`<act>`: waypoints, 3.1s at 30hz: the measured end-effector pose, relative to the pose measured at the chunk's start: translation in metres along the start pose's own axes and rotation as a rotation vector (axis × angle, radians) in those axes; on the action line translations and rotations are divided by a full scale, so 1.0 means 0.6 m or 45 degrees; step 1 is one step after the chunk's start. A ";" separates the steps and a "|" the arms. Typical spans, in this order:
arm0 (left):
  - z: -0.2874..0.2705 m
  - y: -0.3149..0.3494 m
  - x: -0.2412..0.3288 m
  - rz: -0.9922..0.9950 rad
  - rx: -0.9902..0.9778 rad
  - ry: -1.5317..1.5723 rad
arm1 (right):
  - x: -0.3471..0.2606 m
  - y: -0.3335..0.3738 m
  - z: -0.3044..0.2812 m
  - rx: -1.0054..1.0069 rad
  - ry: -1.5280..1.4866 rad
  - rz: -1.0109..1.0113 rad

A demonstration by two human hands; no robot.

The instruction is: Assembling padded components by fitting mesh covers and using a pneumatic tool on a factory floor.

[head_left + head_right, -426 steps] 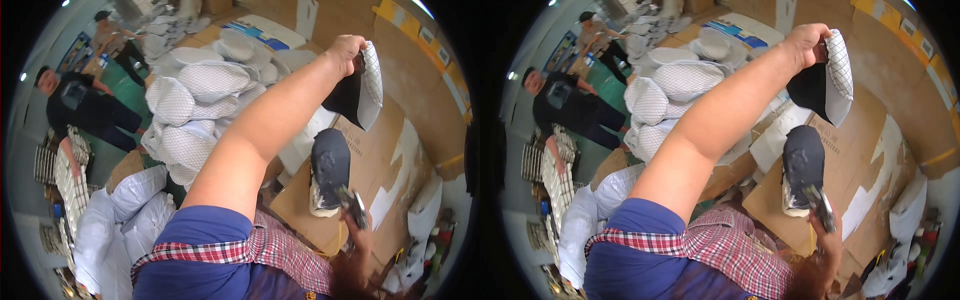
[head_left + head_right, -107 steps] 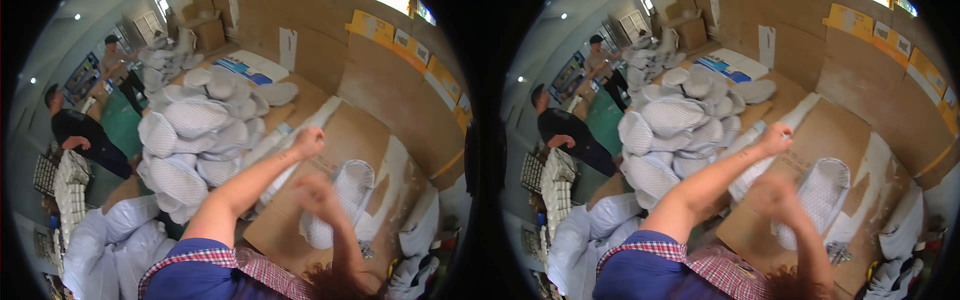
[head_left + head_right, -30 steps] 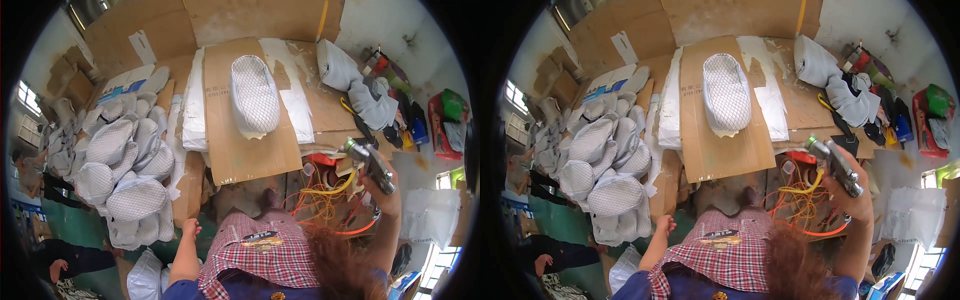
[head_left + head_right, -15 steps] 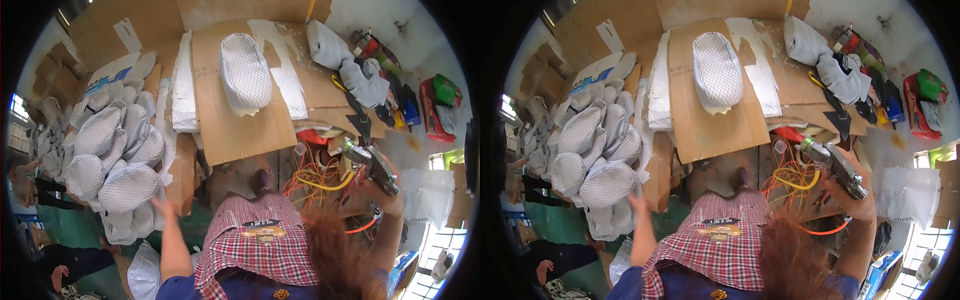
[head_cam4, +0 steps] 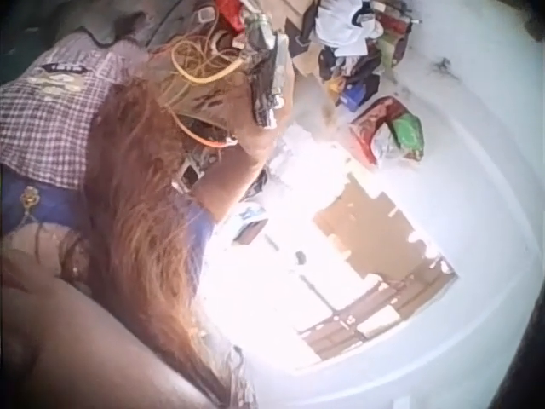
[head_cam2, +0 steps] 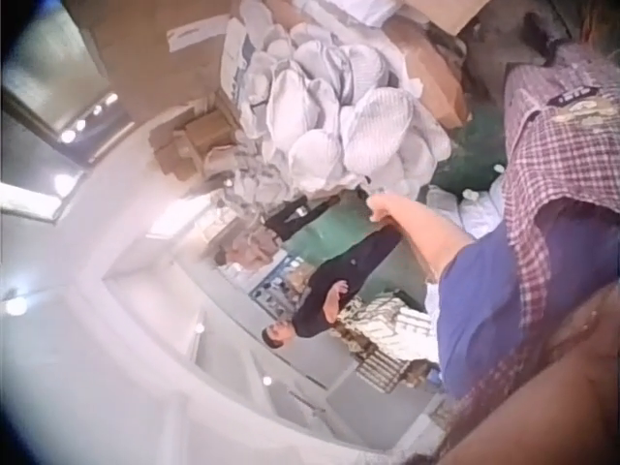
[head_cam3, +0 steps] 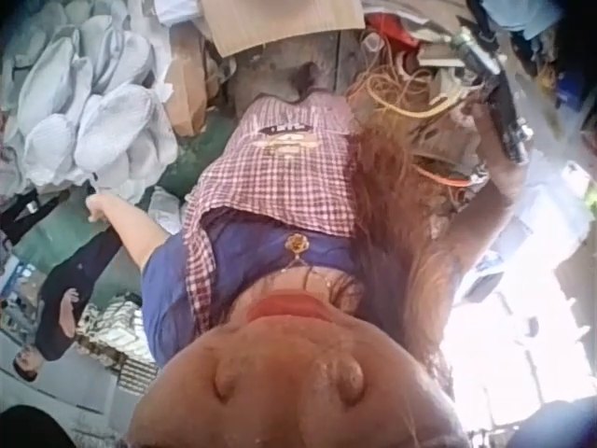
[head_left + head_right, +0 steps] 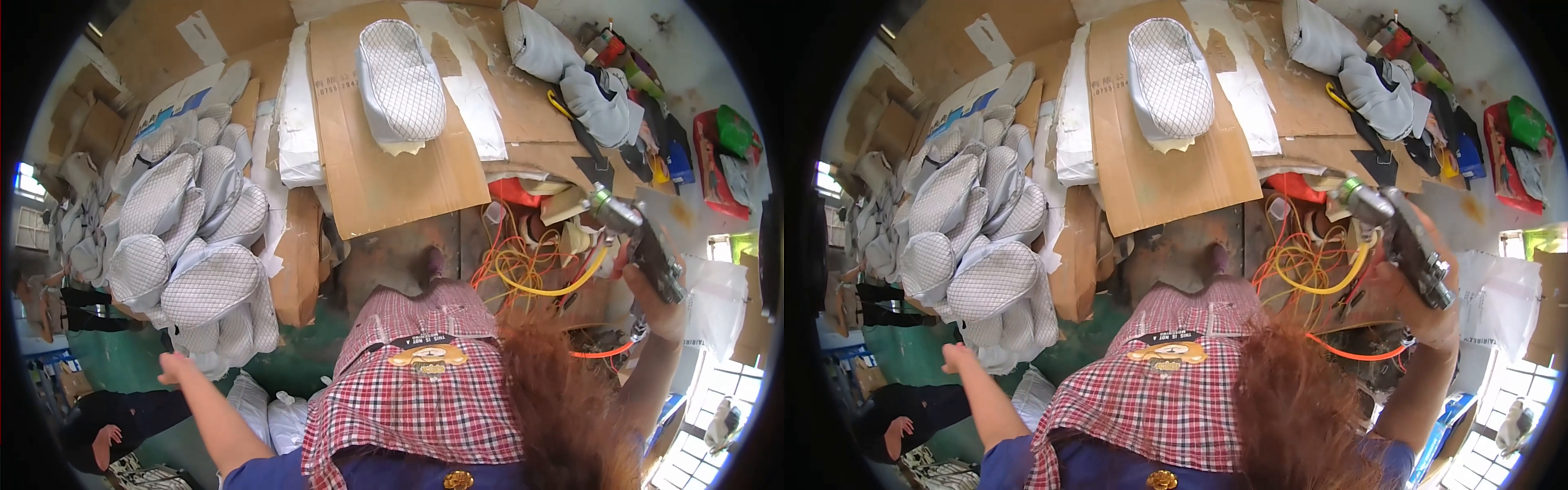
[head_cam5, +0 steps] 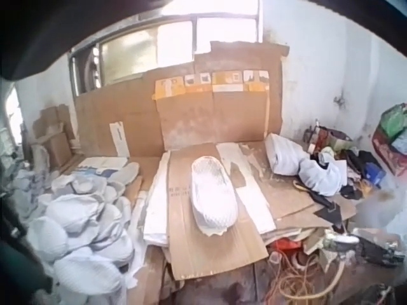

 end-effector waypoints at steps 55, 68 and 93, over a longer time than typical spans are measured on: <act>0.674 0.887 0.190 -0.655 -1.706 0.428 | 0.281 -0.629 0.145 -0.603 -0.039 -0.344; 0.725 0.558 0.541 0.178 -2.474 0.716 | 0.256 -0.733 0.314 -0.409 0.668 -0.814; 0.661 0.320 0.038 0.061 -1.806 -0.025 | 0.436 -0.675 0.131 0.272 1.257 0.046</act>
Point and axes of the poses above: each hand's wrist, its own y-axis away from the middle knuckle, its own z-axis out of the palm, x = y × z, the point moved 4 cm from there along -y, towards the middle knuckle, and after that the axes turned 13 degrees about -x, right-handed, at the moved point
